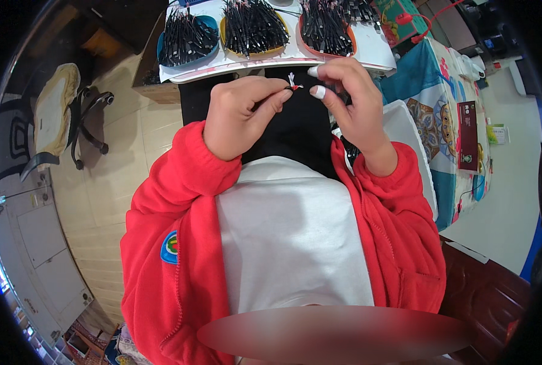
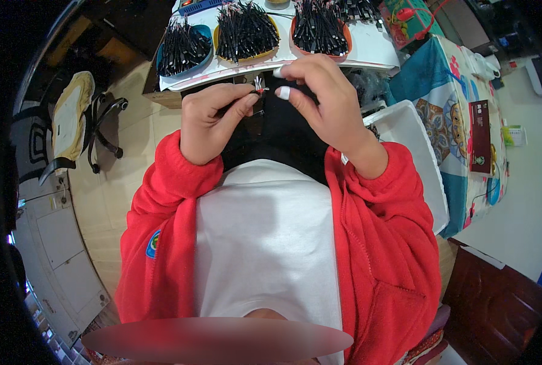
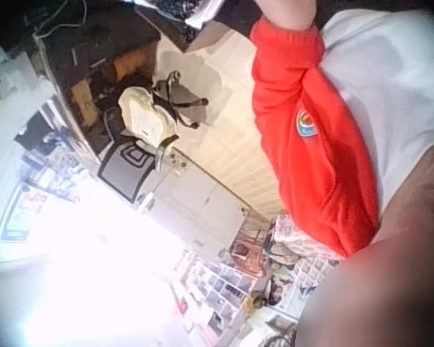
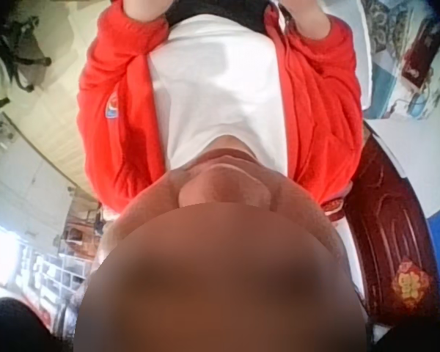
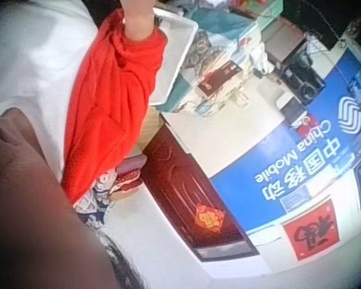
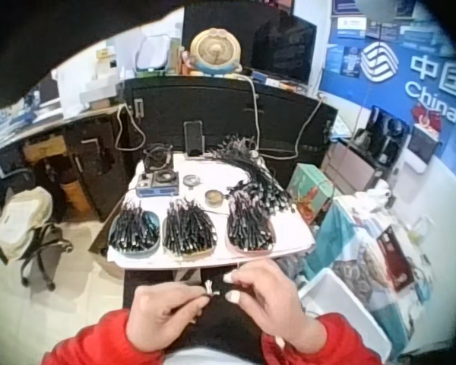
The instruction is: The person repeatedly picks black cables from trays on a table, inserts a small white connector into the cable end, and places the assembled unit into a white bin. The process is repeated continuously with multiple cables.
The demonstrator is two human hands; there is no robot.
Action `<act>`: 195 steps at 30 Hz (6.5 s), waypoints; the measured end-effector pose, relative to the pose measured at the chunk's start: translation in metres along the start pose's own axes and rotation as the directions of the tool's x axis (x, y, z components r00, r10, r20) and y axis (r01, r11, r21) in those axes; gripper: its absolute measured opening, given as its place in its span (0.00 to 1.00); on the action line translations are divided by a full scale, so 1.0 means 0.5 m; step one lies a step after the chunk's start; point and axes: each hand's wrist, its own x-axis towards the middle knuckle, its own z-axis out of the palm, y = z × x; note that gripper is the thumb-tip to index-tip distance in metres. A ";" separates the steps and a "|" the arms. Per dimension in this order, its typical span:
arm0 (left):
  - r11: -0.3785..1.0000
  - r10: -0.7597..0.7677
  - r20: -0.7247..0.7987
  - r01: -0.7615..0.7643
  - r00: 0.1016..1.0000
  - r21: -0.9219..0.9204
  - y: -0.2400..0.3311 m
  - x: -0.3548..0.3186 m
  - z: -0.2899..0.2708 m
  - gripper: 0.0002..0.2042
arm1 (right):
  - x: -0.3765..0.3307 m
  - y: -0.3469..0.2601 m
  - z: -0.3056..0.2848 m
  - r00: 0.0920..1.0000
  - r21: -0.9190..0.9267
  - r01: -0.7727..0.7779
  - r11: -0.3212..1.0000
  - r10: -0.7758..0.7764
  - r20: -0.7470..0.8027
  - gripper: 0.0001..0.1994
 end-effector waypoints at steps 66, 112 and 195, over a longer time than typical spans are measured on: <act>0.949 0.298 0.091 -0.305 0.950 0.081 -0.045 -0.007 -0.014 0.05 | -0.001 0.005 0.042 0.739 0.725 -0.665 0.179 0.302 0.602 0.08; 0.598 -0.270 0.299 0.403 0.915 -0.692 -0.046 0.091 -0.017 0.07 | 0.065 0.051 0.035 0.985 0.733 -0.106 0.672 0.171 -0.015 0.09; 0.323 -0.441 0.203 -0.057 0.874 0.945 -0.549 0.556 -0.233 0.07 | 0.142 0.247 0.080 0.828 0.399 -0.519 0.756 0.328 0.455 0.06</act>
